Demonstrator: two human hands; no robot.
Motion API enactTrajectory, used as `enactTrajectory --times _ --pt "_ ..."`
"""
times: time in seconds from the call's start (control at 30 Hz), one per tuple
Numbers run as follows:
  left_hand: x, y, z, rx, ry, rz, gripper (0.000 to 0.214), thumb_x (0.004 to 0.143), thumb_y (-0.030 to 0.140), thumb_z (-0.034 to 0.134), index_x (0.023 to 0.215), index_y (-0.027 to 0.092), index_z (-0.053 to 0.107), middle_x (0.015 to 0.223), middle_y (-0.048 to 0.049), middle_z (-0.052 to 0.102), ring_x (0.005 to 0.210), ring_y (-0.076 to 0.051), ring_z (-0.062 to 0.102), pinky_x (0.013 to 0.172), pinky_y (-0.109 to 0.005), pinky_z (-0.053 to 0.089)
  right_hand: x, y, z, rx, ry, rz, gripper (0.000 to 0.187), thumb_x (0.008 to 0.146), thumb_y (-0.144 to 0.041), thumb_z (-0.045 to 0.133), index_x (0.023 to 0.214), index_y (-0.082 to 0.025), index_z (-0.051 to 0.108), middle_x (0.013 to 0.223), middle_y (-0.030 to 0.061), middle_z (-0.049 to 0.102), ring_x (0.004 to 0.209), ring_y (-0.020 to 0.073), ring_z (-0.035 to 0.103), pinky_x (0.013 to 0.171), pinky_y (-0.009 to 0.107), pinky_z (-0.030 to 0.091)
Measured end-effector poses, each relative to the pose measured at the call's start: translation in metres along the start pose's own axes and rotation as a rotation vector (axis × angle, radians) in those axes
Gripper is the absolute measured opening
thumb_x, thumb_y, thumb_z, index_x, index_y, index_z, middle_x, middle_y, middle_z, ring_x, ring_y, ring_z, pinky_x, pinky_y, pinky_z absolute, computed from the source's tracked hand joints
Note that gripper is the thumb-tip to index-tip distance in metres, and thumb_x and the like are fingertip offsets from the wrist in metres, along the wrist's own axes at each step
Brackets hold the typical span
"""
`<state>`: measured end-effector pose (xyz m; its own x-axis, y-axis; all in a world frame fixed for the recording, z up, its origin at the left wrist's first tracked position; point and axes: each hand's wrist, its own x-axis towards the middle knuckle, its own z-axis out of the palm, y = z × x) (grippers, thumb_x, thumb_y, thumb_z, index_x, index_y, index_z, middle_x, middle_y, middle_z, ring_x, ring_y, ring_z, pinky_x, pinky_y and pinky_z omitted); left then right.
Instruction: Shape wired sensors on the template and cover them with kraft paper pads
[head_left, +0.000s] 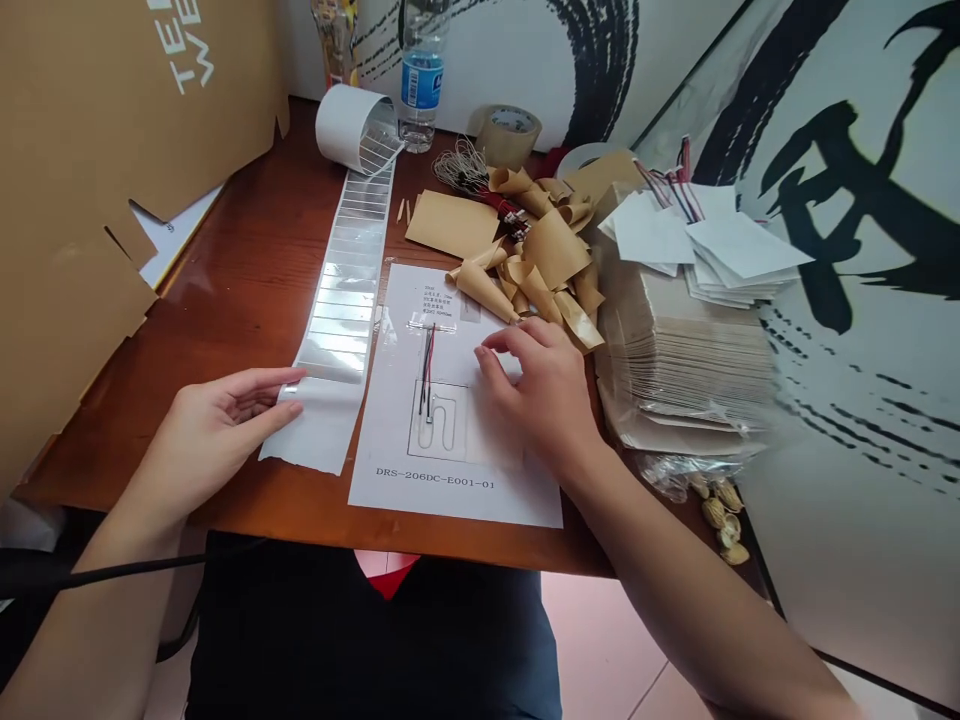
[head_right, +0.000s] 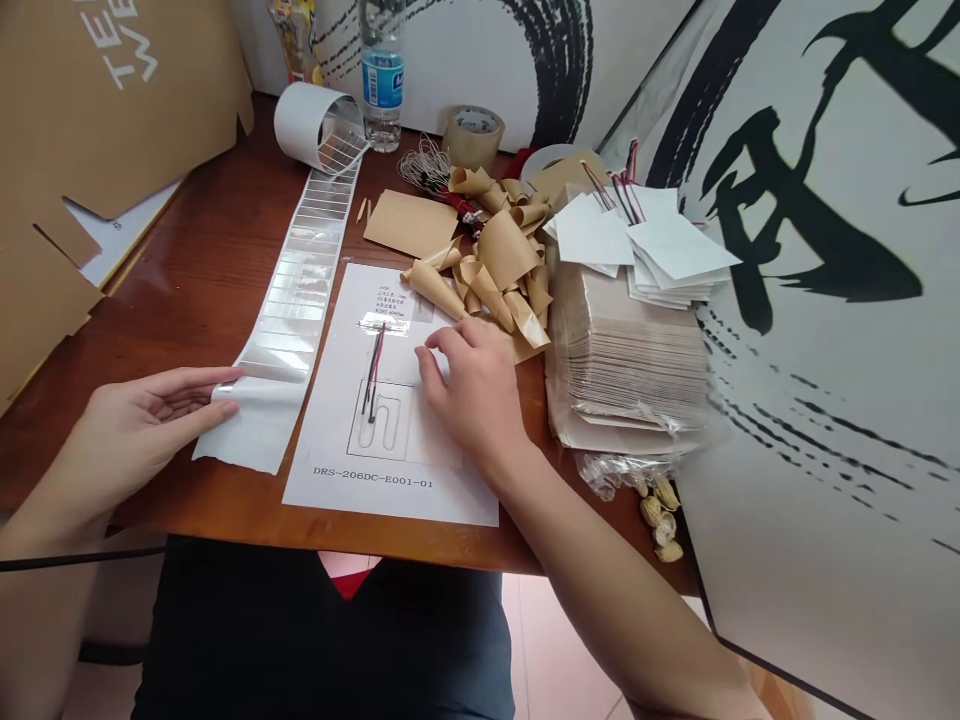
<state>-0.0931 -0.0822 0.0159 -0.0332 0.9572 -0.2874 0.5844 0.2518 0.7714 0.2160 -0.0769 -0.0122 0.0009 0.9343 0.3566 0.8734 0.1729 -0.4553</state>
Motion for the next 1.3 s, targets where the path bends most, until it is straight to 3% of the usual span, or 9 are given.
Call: enactTrajectory --times 0.1,0.17,0.3,0.4,0.57,0.73,1.0,1.3 --pt "-0.001 -0.002 0.006 -0.081 0.058 0.059 0.04 0.081 0.034 0.08 0.12 0.032 0.074 0.102 0.0037 0.077 0.101 -0.021 0.072 0.098 -0.035 0.06 -0.006 -0.03 -0.003 0.024 0.009 -0.153 0.021 0.1 -0.027 0.054 0.089 -0.023 0.071 0.094 0.0101 0.071 0.094 0.0279 0.063 0.087 0.045 0.048" --pt "-0.001 -0.004 0.01 -0.119 0.098 0.099 0.046 0.079 0.033 0.082 0.123 0.029 0.07 0.1 0.0021 0.075 0.098 -0.02 0.071 0.096 -0.035 0.061 -0.009 -0.054 -0.001 0.141 -0.134 -0.314 0.024 0.102 -0.022 0.051 0.092 -0.02 0.072 0.1 0.0107 0.072 0.093 0.024 0.063 0.082 0.038 0.05" --pt "0.0 -0.006 0.016 -0.185 0.145 0.114 0.05 0.076 0.03 0.084 0.123 0.026 0.069 0.095 0.0015 0.077 0.091 -0.02 0.073 0.09 -0.034 0.061 -0.004 -0.095 0.016 0.122 -0.387 -0.51 0.026 0.103 -0.015 0.047 0.108 -0.015 0.073 0.106 0.0116 0.072 0.095 0.0233 0.059 0.081 0.035 0.047" --pt "-0.001 -0.006 0.016 -0.189 0.156 0.082 0.051 0.074 0.029 0.085 0.123 0.029 0.07 0.091 0.0047 0.079 0.091 -0.019 0.074 0.09 -0.032 0.061 0.009 -0.109 0.032 0.078 -0.455 -0.538 0.028 0.102 -0.01 0.046 0.109 -0.014 0.073 0.109 0.0115 0.071 0.091 0.0223 0.056 0.079 0.034 0.043" --pt "-0.003 -0.007 0.016 -0.181 0.161 0.082 0.046 0.078 0.033 0.083 0.123 0.03 0.072 0.095 0.004 0.082 0.097 -0.021 0.075 0.094 -0.034 0.06 0.025 -0.112 0.047 0.063 -0.513 -0.515 0.027 0.105 -0.016 0.048 0.101 -0.013 0.074 0.098 0.0105 0.07 0.088 0.0216 0.054 0.077 0.034 0.039" --pt "0.0 -0.017 0.014 -0.08 0.098 0.17 0.045 0.084 0.038 0.076 0.127 0.028 0.068 0.101 -0.0006 0.082 0.096 -0.023 0.074 0.09 -0.035 0.058 0.031 -0.117 0.047 0.003 -0.514 -0.551 0.026 0.102 -0.013 0.05 0.094 -0.015 0.074 0.087 0.0093 0.067 0.085 0.0223 0.053 0.071 0.035 0.035" --pt "-0.001 -0.018 0.011 0.02 0.052 0.217 0.041 0.087 0.03 0.071 0.127 0.031 0.06 0.101 0.0013 0.079 0.106 -0.023 0.073 0.088 -0.033 0.054 0.037 -0.125 0.046 -0.022 -0.548 -0.571 0.024 0.097 -0.01 0.054 0.09 -0.018 0.075 0.082 0.0062 0.067 0.085 0.0215 0.058 0.063 0.034 0.027" --pt "-0.004 -0.011 0.011 0.054 0.072 0.224 0.043 0.086 0.033 0.072 0.127 0.03 0.059 0.093 0.0031 0.079 0.089 -0.021 0.071 0.082 -0.033 0.054 0.044 -0.119 0.044 -0.013 -0.585 -0.633 0.022 0.098 -0.012 0.054 0.089 -0.016 0.074 0.085 0.0062 0.068 0.084 0.0195 0.059 0.065 0.035 0.029"
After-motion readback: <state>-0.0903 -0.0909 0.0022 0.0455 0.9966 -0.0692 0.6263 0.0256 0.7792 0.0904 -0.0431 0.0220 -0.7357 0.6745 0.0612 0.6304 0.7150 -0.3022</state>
